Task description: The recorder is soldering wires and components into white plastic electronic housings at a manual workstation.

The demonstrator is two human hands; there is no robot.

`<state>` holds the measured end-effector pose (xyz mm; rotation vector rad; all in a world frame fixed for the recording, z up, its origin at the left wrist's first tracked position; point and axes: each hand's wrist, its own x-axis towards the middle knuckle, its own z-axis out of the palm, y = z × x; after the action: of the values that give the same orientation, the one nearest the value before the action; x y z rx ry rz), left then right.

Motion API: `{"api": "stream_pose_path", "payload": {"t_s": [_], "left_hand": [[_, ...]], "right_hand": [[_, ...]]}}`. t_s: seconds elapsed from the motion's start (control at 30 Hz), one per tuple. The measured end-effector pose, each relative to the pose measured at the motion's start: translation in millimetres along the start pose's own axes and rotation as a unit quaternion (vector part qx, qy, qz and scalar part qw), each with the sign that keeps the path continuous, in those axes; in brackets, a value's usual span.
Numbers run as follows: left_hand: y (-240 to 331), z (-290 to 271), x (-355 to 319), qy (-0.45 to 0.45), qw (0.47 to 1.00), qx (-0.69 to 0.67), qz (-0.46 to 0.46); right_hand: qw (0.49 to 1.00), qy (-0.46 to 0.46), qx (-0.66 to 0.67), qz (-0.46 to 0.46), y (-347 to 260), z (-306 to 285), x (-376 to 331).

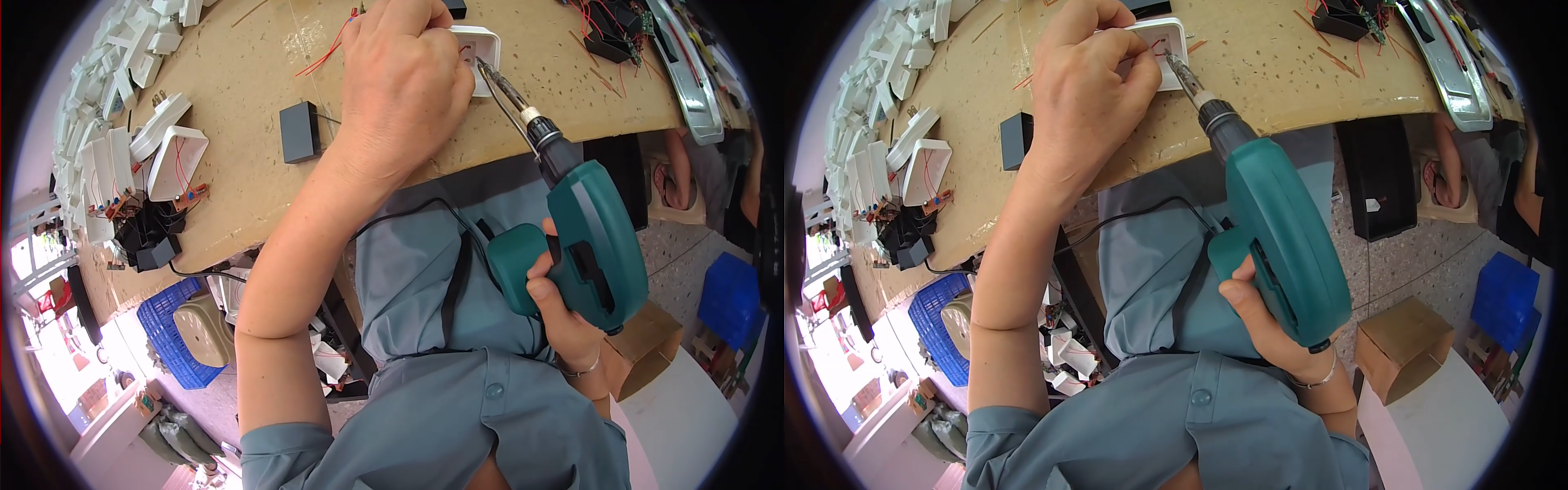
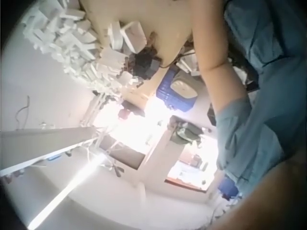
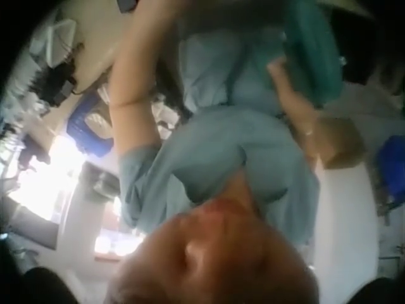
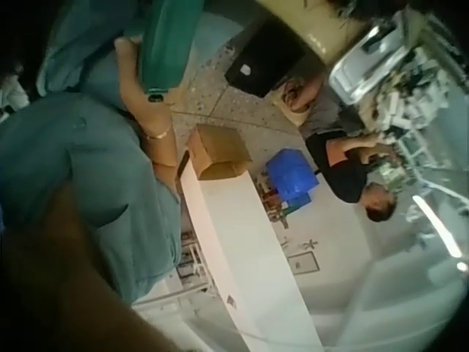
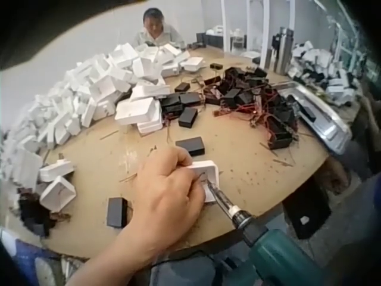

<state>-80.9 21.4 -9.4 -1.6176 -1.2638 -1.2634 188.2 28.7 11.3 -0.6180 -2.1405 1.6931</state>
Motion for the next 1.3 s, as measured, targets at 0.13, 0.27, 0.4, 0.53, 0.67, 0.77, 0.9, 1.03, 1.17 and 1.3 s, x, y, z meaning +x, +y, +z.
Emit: {"api": "stream_pose_path", "payload": {"t_s": [0.13, 0.27, 0.4, 0.53, 0.67, 0.77, 0.9, 1.03, 1.17, 1.3], "left_hand": [[1, 0, 1, 0.006, 1.000, 0.006, 0.001], [1, 0, 0, 0.002, 1.000, 0.008, -0.003], [2, -2, 0, -0.007, 1.000, 0.015, -0.006], [-1, -1, -1, 0.005, 1.000, 0.010, 0.006], [0, 0, -1, 0.000, 1.000, 0.018, 0.008], [-1, -1, -1, -0.002, 1.000, 0.016, 0.006], [-1, -2, 0, -0.003, 1.000, 0.017, 0.009], [-1, -1, 0, 0.000, 1.000, 0.018, 0.012], [8, -10, 0, -0.090, 0.990, 0.002, -0.106], [12, -12, 5, -0.050, 0.987, -0.036, -0.150]], "right_hand": [[0.998, 0.021, -0.054, -0.030, 1, 5, 5], [0.997, 0.025, -0.073, -0.028, 0, 8, 8], [0.998, 0.032, -0.040, -0.023, -1, 11, 12], [0.997, 0.033, -0.063, -0.034, -3, 10, 14], [0.996, 0.037, -0.076, -0.038, -4, 10, 15], [0.997, 0.032, -0.063, -0.018, -6, 10, 14], [0.996, 0.031, -0.074, -0.044, -3, 10, 14], [0.991, 0.050, -0.114, -0.047, -2, 10, 14], [0.989, 0.041, -0.131, -0.059, -2, 8, 13], [0.990, 0.048, -0.123, -0.051, -1, 9, 11]]}}
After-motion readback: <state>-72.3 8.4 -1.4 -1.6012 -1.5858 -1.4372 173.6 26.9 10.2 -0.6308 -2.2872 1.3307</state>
